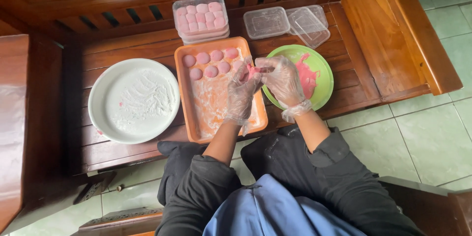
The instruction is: The person is shaping pink dough into small balls and arranging them on a tray.
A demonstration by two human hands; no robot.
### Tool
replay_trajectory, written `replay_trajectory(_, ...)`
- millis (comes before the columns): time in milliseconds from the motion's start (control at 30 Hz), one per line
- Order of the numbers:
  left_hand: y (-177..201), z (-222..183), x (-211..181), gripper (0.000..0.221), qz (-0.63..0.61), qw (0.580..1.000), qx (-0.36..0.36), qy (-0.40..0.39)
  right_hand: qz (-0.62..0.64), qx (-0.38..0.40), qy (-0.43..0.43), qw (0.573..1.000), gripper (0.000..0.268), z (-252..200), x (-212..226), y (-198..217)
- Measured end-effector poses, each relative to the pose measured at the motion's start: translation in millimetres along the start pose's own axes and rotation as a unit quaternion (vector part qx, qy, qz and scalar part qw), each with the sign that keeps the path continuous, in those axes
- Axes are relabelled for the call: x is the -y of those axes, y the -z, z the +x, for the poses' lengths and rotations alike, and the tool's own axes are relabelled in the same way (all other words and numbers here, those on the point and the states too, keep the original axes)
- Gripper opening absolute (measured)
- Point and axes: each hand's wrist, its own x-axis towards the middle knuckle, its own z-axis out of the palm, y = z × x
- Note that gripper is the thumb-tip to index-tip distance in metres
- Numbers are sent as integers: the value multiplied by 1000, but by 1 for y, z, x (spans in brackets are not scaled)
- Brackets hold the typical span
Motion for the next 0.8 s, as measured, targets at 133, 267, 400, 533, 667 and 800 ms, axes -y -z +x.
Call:
replay_trajectory(133,-3,-10,-18,66,53,998,32,-20,301,75,-72,948,52,-8,26,10)
replay_trajectory(267,-4,-28,-30,71,120,991,54,-24,469,127,-140,863,74,-26,50,15)
replay_trajectory(400,15,-30,-31,68,157,986,53,-18,572,201,-144,782,80,-25,58,11)
replay_trajectory(533,30,-34,-41,65,228,972,48,-44,433,164,-167,870,50,-29,54,-12)
replay_trajectory(667,31,-44,-41,60,221,975,37,-13,407,81,-201,887,41,-48,89,-15)
replay_trajectory(800,59,-38,-28,70,156,987,38,30,350,44,-208,912,40,-49,62,-25)
